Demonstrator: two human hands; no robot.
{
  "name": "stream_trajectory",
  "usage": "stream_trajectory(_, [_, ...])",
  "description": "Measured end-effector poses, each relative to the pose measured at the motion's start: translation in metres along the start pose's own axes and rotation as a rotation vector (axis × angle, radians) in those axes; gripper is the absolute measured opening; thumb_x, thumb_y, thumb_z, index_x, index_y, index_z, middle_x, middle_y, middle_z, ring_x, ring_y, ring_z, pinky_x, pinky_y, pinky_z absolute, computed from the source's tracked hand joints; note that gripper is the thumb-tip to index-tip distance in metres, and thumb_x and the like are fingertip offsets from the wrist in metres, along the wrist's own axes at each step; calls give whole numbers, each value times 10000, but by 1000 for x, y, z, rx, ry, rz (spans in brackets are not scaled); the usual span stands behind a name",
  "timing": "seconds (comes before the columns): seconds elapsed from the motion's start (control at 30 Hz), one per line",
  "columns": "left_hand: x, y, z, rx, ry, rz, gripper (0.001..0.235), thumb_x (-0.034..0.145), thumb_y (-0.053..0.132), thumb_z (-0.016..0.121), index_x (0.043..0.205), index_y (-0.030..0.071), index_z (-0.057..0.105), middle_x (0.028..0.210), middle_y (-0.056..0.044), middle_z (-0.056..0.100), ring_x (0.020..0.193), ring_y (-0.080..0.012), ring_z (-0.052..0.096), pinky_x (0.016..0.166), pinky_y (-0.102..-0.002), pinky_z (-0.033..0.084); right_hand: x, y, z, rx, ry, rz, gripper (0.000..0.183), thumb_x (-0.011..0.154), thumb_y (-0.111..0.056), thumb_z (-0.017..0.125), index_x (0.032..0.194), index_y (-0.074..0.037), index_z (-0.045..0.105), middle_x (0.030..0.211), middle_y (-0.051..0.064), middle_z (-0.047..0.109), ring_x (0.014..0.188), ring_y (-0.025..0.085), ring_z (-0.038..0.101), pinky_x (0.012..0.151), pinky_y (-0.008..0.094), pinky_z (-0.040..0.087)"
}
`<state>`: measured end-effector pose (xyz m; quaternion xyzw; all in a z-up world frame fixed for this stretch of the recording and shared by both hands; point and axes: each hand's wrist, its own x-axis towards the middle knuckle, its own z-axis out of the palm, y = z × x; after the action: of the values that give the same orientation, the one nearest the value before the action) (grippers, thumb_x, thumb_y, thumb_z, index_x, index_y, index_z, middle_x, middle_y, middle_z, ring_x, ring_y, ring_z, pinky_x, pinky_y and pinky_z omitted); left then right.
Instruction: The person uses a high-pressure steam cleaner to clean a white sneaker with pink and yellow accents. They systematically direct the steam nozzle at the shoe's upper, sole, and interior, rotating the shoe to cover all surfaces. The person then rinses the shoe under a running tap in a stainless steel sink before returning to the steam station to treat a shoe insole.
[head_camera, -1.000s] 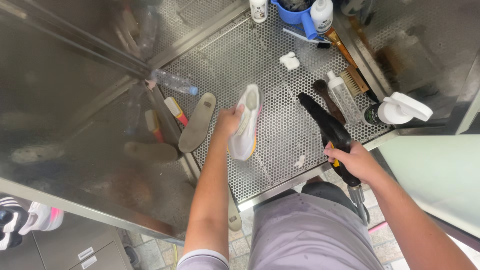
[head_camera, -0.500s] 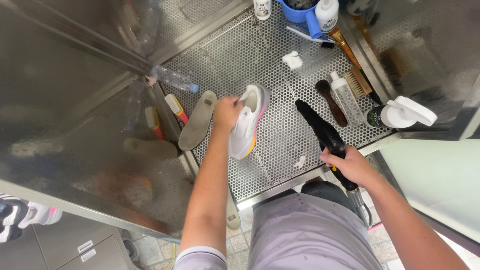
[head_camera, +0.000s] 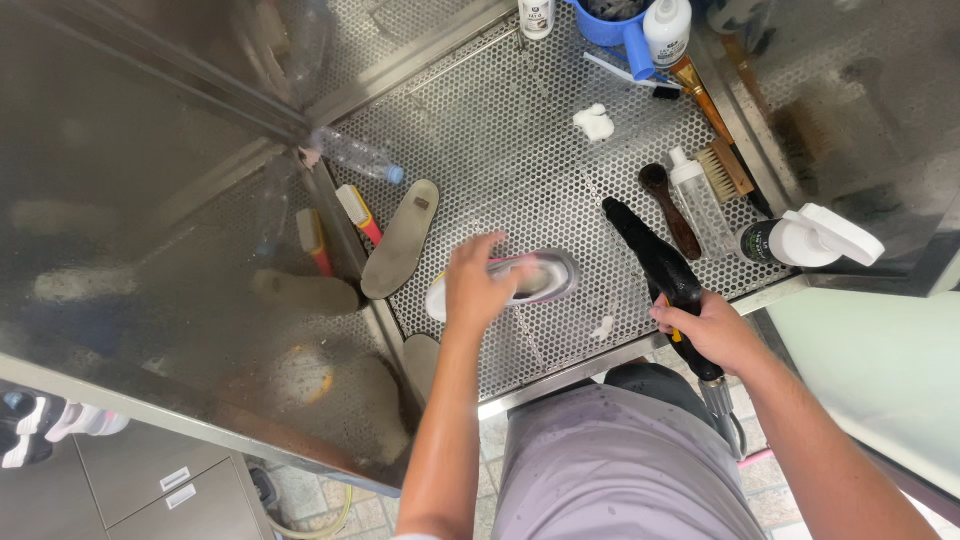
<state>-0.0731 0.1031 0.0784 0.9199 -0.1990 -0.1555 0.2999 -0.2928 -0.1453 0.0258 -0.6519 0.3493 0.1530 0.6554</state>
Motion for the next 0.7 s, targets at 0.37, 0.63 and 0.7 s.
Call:
stream_trajectory(0.37, [20,-60,-15,-46,-405,-48,860,629,339,860,1405,157,537,1245,-118,709,1130,-298,701,988,-405,542,6,-6,-10,41,-24,-32,205,864,-241,718,936,-50,696,775,44,678,734,150,624,708,316,491])
stream_trajectory(0.63, [135,-16,11,677,-658,351,128,775,178,723,872,212,801,959,-68,755,956,-297,705,910,-460,539,7,-8,-18,76,-81,-48,198,869,-213,718,957,-38,691,770,57,675,723,158,616,693,326,488])
stream_trajectory(0.7, [135,5,19,587,-329,610,78,807,126,723,796,199,748,918,-30,719,1003,-288,677,969,-492,504,7,-4,-19,59,-98,-64,190,868,-204,716,955,-36,695,766,60,674,727,156,623,703,317,493])
